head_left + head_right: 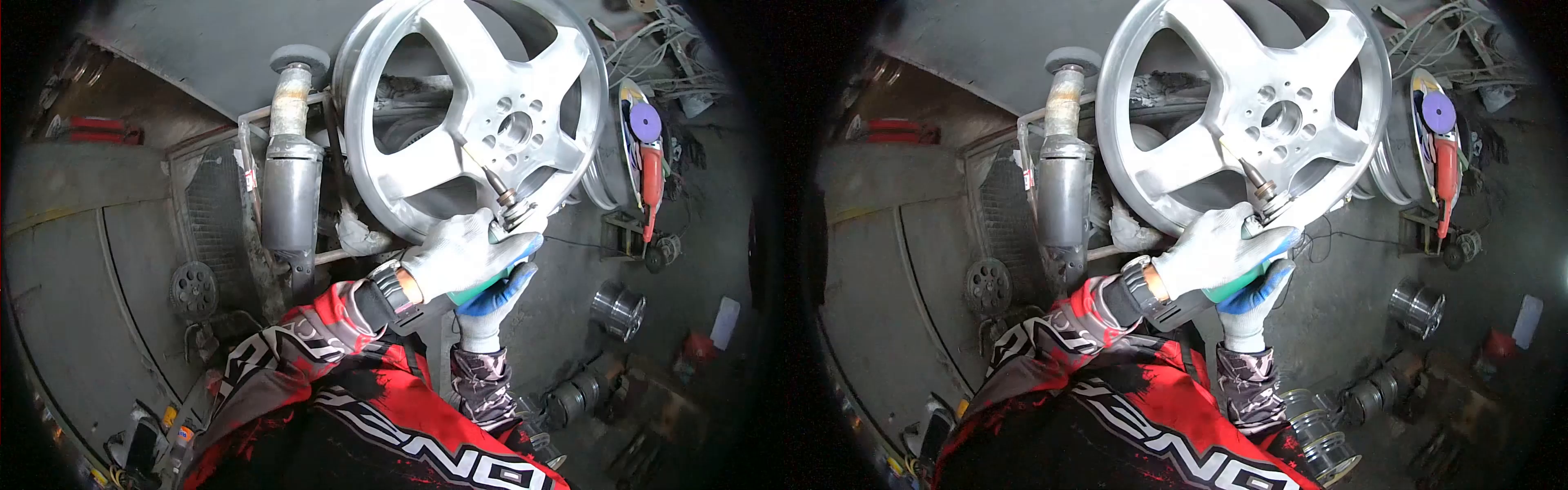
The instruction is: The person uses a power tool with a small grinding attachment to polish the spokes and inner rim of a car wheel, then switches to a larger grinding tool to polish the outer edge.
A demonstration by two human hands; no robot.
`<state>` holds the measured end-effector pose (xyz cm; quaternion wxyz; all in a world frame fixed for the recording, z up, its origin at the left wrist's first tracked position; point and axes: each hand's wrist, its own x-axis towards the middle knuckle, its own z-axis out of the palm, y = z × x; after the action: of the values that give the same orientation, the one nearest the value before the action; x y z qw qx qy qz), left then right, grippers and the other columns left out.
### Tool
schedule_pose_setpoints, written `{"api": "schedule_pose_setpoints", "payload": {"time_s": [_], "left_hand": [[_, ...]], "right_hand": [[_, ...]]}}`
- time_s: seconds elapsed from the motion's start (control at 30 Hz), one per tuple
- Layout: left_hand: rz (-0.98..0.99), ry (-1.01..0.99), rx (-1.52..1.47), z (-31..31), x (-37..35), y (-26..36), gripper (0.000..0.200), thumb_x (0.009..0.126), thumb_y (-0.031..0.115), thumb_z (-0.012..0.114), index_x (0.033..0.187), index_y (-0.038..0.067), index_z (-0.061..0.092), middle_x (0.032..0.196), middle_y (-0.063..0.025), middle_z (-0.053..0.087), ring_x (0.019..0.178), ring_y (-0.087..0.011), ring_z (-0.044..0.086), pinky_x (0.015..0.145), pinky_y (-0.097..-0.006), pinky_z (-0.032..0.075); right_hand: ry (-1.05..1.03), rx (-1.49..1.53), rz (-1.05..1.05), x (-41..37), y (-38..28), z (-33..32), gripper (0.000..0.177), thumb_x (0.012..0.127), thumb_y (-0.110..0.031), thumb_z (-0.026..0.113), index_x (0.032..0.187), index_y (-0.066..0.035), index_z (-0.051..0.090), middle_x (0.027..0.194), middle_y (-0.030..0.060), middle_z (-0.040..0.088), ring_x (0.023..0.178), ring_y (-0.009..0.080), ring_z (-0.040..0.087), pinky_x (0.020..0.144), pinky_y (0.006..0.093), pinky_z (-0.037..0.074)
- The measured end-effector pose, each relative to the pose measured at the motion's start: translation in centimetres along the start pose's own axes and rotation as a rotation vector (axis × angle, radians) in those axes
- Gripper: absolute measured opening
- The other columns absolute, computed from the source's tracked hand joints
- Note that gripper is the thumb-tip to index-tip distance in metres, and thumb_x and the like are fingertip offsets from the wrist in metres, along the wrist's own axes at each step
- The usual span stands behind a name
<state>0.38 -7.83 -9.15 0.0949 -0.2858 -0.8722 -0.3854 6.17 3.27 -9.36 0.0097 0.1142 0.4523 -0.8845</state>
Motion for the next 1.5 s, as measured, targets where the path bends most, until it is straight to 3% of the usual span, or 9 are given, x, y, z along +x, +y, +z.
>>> {"api": "schedule_pose_setpoints", "payload": {"time_s": [0.13, 0.23, 0.43, 0.47, 0.57, 0.9, 0.97, 1.13, 1.5], "left_hand": [[-0.104, -0.103, -0.053, -0.3, -1.5, 0.5, 0.033, 0.093, 0.026, 0.064, 0.126, 0.022, 0.064, 0.088, -0.0154, 0.058, 0.069, -0.0312, 0.065, 0.054, -0.0388, 0.052], [-0.144, 0.177, -0.177, -0.8, -3.4, 1.5, 0.035, 0.094, 0.030, 0.066, 0.125, 0.015, 0.063, 0.088, -0.0174, 0.062, 0.072, -0.0342, 0.067, 0.057, -0.0407, 0.053], [-0.746, -0.025, -0.479, -1.3, -3.5, 2.7, 0.034, 0.093, 0.034, 0.068, 0.116, 0.009, 0.065, 0.091, -0.0180, 0.063, 0.078, -0.0360, 0.069, 0.062, -0.0419, 0.056], [-0.295, 0.090, -0.196, 0.3, -3.8, 1.8, 0.035, 0.093, 0.029, 0.066, 0.126, 0.017, 0.064, 0.093, -0.0167, 0.060, 0.074, -0.0335, 0.068, 0.058, -0.0417, 0.055], [-0.077, 0.033, 0.070, 0.8, -1.5, 1.0, 0.039, 0.092, 0.029, 0.064, 0.130, 0.021, 0.063, 0.088, -0.0157, 0.057, 0.070, -0.0307, 0.064, 0.053, -0.0411, 0.052], [-0.119, 0.008, 0.095, 1.0, -2.3, 1.6, 0.038, 0.090, 0.033, 0.065, 0.127, 0.025, 0.066, 0.082, -0.0141, 0.057, 0.064, -0.0309, 0.063, 0.051, -0.0412, 0.052], [-0.524, -0.001, -0.204, 0.9, -2.6, 2.4, 0.040, 0.089, 0.033, 0.066, 0.128, 0.025, 0.066, 0.081, -0.0127, 0.056, 0.064, -0.0307, 0.063, 0.051, -0.0413, 0.052], [-0.129, 0.024, 0.097, 2.3, -0.7, 0.9, 0.037, 0.093, 0.036, 0.058, 0.129, 0.031, 0.063, 0.082, -0.0155, 0.056, 0.063, -0.0312, 0.062, 0.050, -0.0431, 0.051], [-0.343, -0.150, 0.012, 2.9, 0.3, 0.8, 0.031, 0.097, 0.048, 0.052, 0.126, 0.041, 0.063, 0.091, -0.0178, 0.058, 0.073, -0.0363, 0.066, 0.059, -0.0465, 0.054]], "right_hand": [[0.012, 0.083, 0.063, -1.0, 1.0, -0.5, 0.075, 0.100, -0.063, 0.041, 0.157, -0.016, 0.027, 0.155, 0.0059, 0.039, 0.141, 0.0249, 0.040, 0.118, 0.0448, 0.031], [0.010, 0.148, 0.110, -2.8, 1.9, -0.6, 0.078, 0.100, -0.063, 0.042, 0.155, -0.010, 0.028, 0.152, 0.0080, 0.041, 0.140, 0.0244, 0.041, 0.118, 0.0431, 0.031], [-0.118, 0.072, 0.195, -2.8, 2.0, -2.0, 0.077, 0.099, -0.064, 0.043, 0.151, -0.007, 0.034, 0.149, 0.0084, 0.044, 0.138, 0.0233, 0.043, 0.117, 0.0410, 0.032], [-0.052, 0.069, 0.161, -2.2, 1.8, -1.7, 0.079, 0.099, -0.066, 0.041, 0.152, -0.007, 0.032, 0.150, 0.0092, 0.044, 0.139, 0.0239, 0.042, 0.117, 0.0422, 0.032], [-0.080, 0.110, 0.085, 0.0, 0.3, -1.2, 0.072, 0.101, -0.062, 0.041, 0.157, -0.018, 0.029, 0.157, 0.0042, 0.038, 0.143, 0.0238, 0.037, 0.120, 0.0439, 0.028], [-0.135, 0.244, 0.138, -0.8, 1.2, -2.2, 0.069, 0.102, -0.061, 0.039, 0.157, -0.020, 0.028, 0.158, 0.0044, 0.035, 0.144, 0.0247, 0.036, 0.120, 0.0454, 0.028], [-0.147, 0.219, 0.172, -1.2, 1.1, -1.8, 0.070, 0.102, -0.061, 0.039, 0.158, -0.020, 0.027, 0.158, 0.0044, 0.035, 0.144, 0.0252, 0.036, 0.120, 0.0450, 0.027], [-0.060, 0.273, 0.150, 0.9, 0.9, -3.1, 0.070, 0.101, -0.064, 0.037, 0.154, -0.018, 0.034, 0.149, 0.0057, 0.045, 0.138, 0.0250, 0.042, 0.117, 0.0447, 0.032], [0.022, 0.319, 0.154, 1.7, 0.5, -2.4, 0.069, 0.101, -0.064, 0.037, 0.151, -0.016, 0.038, 0.144, 0.0068, 0.049, 0.135, 0.0258, 0.045, 0.115, 0.0448, 0.034]]}}
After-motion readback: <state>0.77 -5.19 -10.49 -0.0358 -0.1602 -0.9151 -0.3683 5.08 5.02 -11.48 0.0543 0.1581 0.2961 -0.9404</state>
